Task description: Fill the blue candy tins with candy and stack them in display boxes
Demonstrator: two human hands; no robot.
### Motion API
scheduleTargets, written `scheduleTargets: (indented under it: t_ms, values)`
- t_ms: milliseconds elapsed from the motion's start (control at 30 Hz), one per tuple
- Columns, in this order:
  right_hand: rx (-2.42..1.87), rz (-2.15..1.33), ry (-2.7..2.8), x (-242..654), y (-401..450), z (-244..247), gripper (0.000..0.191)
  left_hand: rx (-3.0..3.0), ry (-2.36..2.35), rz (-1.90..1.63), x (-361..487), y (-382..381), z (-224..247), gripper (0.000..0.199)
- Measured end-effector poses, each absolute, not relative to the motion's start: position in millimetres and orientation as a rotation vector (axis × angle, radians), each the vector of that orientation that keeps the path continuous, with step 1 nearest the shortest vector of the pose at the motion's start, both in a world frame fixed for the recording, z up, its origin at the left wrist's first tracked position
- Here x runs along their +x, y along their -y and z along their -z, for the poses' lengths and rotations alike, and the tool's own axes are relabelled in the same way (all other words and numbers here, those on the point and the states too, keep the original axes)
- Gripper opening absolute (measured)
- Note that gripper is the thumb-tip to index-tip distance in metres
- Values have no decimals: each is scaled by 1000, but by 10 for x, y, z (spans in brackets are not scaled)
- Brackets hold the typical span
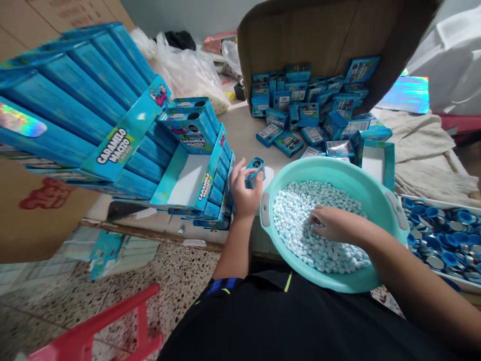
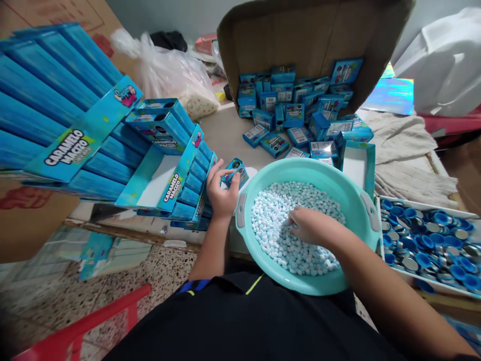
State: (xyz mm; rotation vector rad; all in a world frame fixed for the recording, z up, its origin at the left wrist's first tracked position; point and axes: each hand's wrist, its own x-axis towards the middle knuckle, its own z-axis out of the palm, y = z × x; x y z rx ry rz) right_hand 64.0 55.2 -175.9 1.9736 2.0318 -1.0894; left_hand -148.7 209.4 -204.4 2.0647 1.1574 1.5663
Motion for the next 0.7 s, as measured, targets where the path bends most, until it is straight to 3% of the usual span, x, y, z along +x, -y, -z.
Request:
scheduleTargets:
  t_ms: [567,700]
  values:
    - [1966,1084,-2035,700,-479,1935,15,2227,-914,-1804,-1517,-1960,1983,6]
    - [1948,1138,-2181,781,-494,2051,25,2227,-803,-1555,-1540,-1646,1820,11]
